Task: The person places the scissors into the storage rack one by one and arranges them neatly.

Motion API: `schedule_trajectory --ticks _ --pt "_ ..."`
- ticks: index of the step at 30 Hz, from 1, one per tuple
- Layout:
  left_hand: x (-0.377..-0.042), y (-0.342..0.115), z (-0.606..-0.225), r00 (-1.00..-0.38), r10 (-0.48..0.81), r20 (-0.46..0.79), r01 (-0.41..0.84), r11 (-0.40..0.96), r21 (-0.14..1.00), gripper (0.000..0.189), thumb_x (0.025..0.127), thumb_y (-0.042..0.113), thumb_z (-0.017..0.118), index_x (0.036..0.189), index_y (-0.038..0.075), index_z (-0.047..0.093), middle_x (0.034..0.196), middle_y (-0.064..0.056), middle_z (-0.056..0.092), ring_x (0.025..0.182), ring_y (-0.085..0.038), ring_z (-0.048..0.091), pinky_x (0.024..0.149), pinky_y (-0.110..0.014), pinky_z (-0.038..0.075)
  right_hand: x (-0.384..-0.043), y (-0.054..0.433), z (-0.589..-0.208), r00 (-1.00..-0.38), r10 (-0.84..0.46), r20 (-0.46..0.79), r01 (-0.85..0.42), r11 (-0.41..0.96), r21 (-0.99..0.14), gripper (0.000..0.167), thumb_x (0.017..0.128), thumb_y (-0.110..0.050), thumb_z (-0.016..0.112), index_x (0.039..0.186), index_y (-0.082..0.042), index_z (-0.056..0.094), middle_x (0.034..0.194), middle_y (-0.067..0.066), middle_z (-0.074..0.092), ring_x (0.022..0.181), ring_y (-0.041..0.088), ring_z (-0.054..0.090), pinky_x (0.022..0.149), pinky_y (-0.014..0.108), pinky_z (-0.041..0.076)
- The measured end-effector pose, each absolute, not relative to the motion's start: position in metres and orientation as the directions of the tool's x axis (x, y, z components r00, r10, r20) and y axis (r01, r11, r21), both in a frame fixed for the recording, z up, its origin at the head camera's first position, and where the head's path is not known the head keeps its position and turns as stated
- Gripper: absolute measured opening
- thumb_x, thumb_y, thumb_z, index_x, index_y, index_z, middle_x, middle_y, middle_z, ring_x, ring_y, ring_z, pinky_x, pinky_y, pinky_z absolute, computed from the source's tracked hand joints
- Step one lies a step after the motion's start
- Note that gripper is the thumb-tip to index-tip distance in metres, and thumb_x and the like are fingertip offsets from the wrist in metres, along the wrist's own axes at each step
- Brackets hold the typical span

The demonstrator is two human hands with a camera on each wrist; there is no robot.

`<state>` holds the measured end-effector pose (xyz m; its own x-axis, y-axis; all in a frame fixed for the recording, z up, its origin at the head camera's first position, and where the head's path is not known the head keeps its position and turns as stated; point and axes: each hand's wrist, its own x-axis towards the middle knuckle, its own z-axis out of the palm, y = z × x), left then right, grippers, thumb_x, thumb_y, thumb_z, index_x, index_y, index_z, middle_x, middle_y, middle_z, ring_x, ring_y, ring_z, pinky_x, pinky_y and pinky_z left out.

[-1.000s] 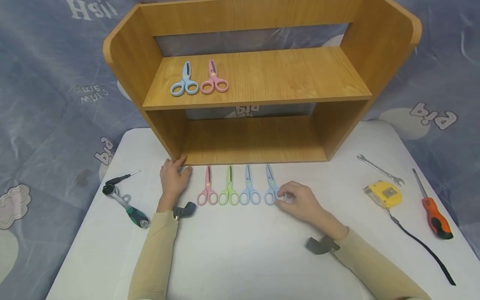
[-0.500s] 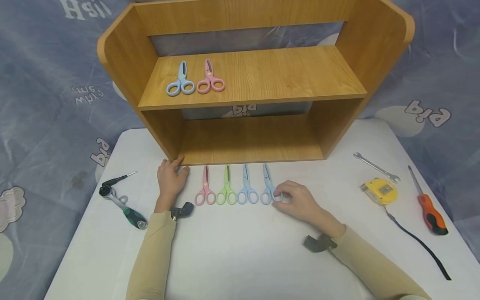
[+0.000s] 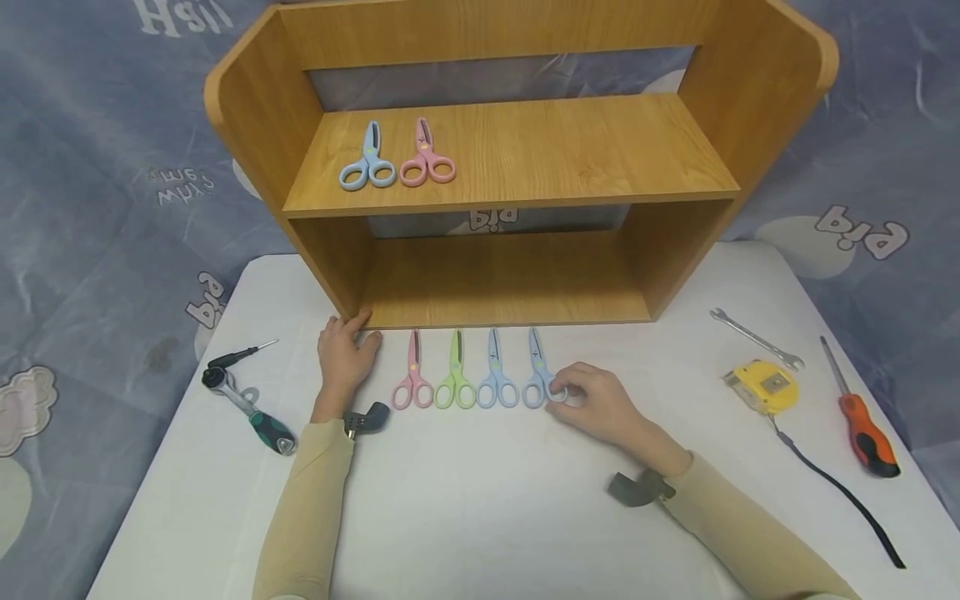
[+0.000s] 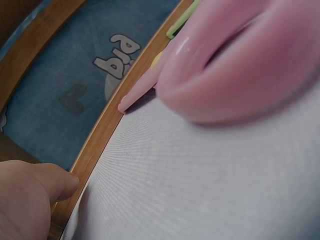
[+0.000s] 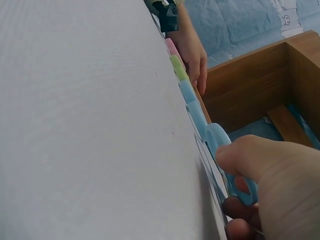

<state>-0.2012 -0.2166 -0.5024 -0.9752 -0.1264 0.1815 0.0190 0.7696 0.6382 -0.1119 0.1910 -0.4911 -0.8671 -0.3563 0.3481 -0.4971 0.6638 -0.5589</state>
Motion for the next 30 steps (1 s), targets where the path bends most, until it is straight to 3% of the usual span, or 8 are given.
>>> schedule_trajectory --ticks 10,30 --pt "-0.2011 -0.215 -0.5007 -0.975 -0.133 0.178 0.011 0.773 0.634 0.051 0.092 0.021 0.062 0.141 0.006 0.061 0.141 -0.03 0.055 0.149 -0.054 0.029 0.124 -0.065 0.016 -0.1128 0.1926 -0.4943 -0.855 -0.346 0.386 -0.516 0.639 -0.571 0.02 0.072 -0.013 0.088 0.086 -0.014 0.075 0.089 0.0 0.076 0.075 0.007 0.06 0.07 0.025 0.053" --pt "-0.1984 -0.2148 -0.4993 -0.977 -0.132 0.167 0.005 0.771 0.637 0.05 0.093 0.021 0.061 0.141 0.006 0.061 0.135 -0.03 0.057 0.149 -0.053 0.029 0.123 -0.063 0.016 -0.1143 0.1932 -0.4981 -0.815 -0.301 0.494 -0.574 0.533 -0.622 0.019 0.07 -0.006 0.087 0.085 -0.011 0.075 0.091 0.005 0.077 0.073 0.01 0.066 0.071 0.011 0.05"
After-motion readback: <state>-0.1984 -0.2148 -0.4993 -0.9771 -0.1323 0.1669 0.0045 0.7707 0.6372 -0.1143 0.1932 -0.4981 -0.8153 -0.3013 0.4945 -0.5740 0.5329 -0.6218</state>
